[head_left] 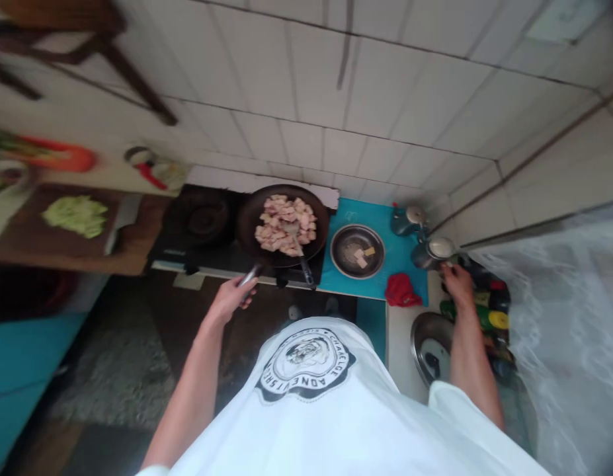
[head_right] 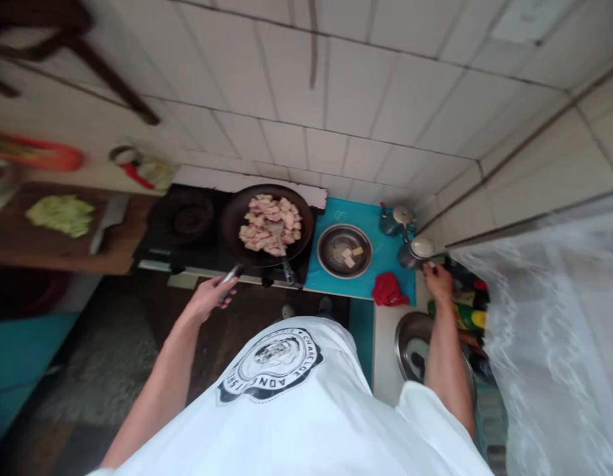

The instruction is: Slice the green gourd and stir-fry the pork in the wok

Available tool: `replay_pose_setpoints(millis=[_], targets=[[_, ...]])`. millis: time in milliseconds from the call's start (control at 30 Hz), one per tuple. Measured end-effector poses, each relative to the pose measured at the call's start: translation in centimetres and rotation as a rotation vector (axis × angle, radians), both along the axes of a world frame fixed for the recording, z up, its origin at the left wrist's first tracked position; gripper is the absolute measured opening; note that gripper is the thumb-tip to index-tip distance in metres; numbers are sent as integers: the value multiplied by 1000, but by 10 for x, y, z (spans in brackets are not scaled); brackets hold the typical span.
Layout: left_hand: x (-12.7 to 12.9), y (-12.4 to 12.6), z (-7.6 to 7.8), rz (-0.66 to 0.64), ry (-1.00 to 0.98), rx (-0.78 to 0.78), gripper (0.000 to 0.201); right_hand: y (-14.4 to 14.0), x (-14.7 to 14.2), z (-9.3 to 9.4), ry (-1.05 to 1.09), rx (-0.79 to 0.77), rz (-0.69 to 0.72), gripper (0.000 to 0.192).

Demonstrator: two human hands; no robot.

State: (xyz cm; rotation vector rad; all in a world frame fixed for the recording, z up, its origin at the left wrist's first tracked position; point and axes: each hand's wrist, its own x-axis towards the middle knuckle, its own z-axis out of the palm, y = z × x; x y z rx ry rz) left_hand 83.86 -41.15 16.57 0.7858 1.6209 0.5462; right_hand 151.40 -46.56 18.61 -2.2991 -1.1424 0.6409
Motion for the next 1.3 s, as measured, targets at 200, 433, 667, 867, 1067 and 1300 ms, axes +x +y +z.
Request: replay_pose_setpoints(millis=[200, 433, 667, 867, 1067, 1300], targets=[[-6, -3, -7, 6, -58, 56, 60, 48, -76, 94, -399, 60, 283, 52], [-10, -11, -12, 3, -117, 115, 51, 108, -221, 176, -734, -32, 662, 57], [-12, -15, -17, 28, -159, 145, 40, 128, -328, 194, -1024, -112, 972, 60], [-11, -17, -17, 47, -170, 160, 34, 135, -379, 196, -1087, -144, 1108, 60], [-11, -16, -21, 46, -173, 171, 31, 144, -417, 199, -1118, -187, 1190, 60], [-12, -18, -15, 29, -171, 158, 33, 161, -450, 196, -1114, -198, 1232, 60]])
